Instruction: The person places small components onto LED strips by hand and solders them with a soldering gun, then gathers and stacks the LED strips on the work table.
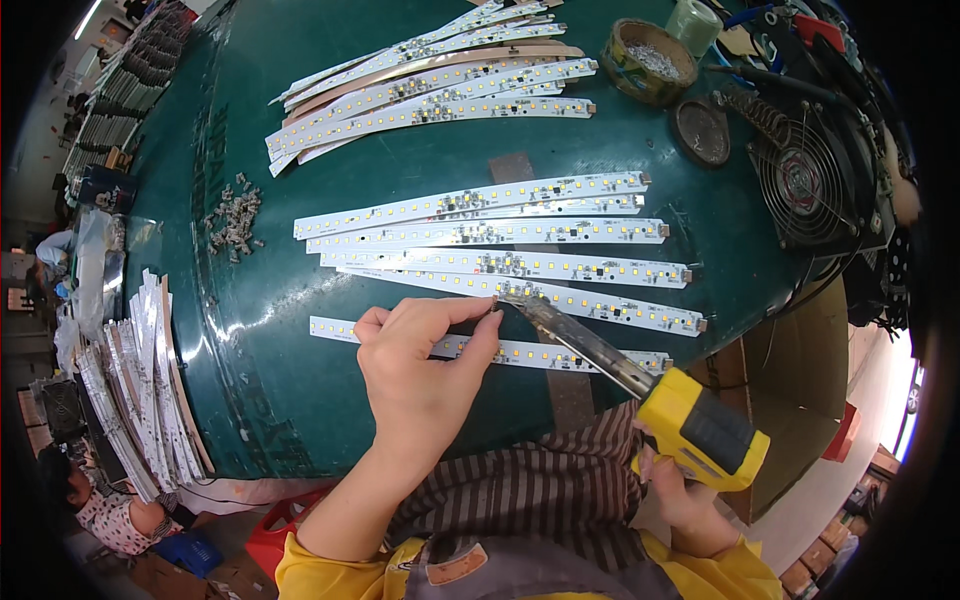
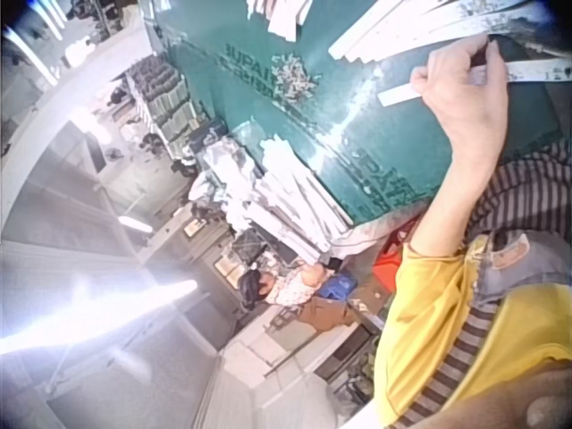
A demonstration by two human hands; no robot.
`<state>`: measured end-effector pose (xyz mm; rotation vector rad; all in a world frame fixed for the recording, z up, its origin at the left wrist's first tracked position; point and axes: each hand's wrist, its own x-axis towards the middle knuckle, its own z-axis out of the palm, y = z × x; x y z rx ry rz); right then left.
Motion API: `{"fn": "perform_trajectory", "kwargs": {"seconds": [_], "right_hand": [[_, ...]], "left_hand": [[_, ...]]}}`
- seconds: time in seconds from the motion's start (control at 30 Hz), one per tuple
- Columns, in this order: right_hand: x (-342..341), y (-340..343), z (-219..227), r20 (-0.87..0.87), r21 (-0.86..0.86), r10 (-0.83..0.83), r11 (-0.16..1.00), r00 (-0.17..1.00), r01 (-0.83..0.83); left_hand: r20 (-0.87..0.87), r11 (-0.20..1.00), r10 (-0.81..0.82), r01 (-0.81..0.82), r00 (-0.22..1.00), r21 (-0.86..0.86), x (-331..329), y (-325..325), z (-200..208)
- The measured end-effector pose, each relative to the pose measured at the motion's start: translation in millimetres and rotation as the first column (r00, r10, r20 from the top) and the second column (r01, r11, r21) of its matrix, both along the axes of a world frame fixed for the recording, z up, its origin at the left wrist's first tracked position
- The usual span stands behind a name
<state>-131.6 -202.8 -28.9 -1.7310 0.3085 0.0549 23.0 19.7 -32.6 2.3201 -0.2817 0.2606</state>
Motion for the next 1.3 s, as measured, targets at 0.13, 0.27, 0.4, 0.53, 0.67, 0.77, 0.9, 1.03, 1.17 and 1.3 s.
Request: {"fn": "perform_trajectory", "kwargs": {"seconds": [0.13,0.27,0.4,0.53,0.67,0.77,0.9,1.03,1.17,1.3], "right_hand": [[5.8,4.3,1.2,-0.036,-0.011,-0.034,0.999,0.999,0.034],[5.2,3.0,-0.3,-0.037,-0.034,-0.026,0.999,0.999,0.024],[7.2,2.8,0.4,-0.006,-0.101,0.018,0.995,1.0,-0.019],[8.9,3.3,0.0,0.061,-0.193,0.02,0.981,0.998,-0.008],[31.3,3.8,12.6,0.292,-0.459,0.189,0.888,0.938,-0.036],[37.6,1.3,22.6,0.238,-0.477,0.283,0.867,0.929,-0.142],[35.3,5.4,20.9,0.276,-0.485,0.251,0.87,0.928,-0.091],[33.0,5.2,28.7,0.229,-0.449,0.245,0.885,0.942,-0.121],[31.4,9.7,30.3,0.207,-0.558,0.251,0.825,0.946,-0.097],[26.0,6.8,22.8,0.166,-0.48,0.207,0.871,0.964,-0.104]], "left_hand": [[-0.011,0.999,0.016,-0.016,1.0,-0.029,0.1,0.1,-0.2],[-0.029,0.997,0.036,-0.037,0.999,-0.063,-0.5,-0.4,1.5],[-0.022,0.998,0.02,-0.021,1.0,-0.055,-0.2,1.4,-0.2],[-0.005,0.997,0.015,-0.016,1.0,-0.072,0.0,0.1,-0.7],[-0.019,0.996,0.028,-0.029,0.999,-0.083,-1.6,-0.5,-0.1],[-0.005,0.995,0.036,-0.036,0.999,-0.089,-1.9,0.0,-2.7],[-0.005,0.995,0.037,-0.037,0.999,-0.088,-1.7,-0.7,-2.4],[-0.036,0.994,0.047,-0.051,0.998,-0.099,-2.8,-0.2,-3.5],[-0.046,0.992,0.038,-0.043,0.998,-0.119,-3.0,0.4,-4.4],[-0.014,0.989,0.047,-0.048,0.999,-0.139,-2.6,-1.1,-5.7]]}}
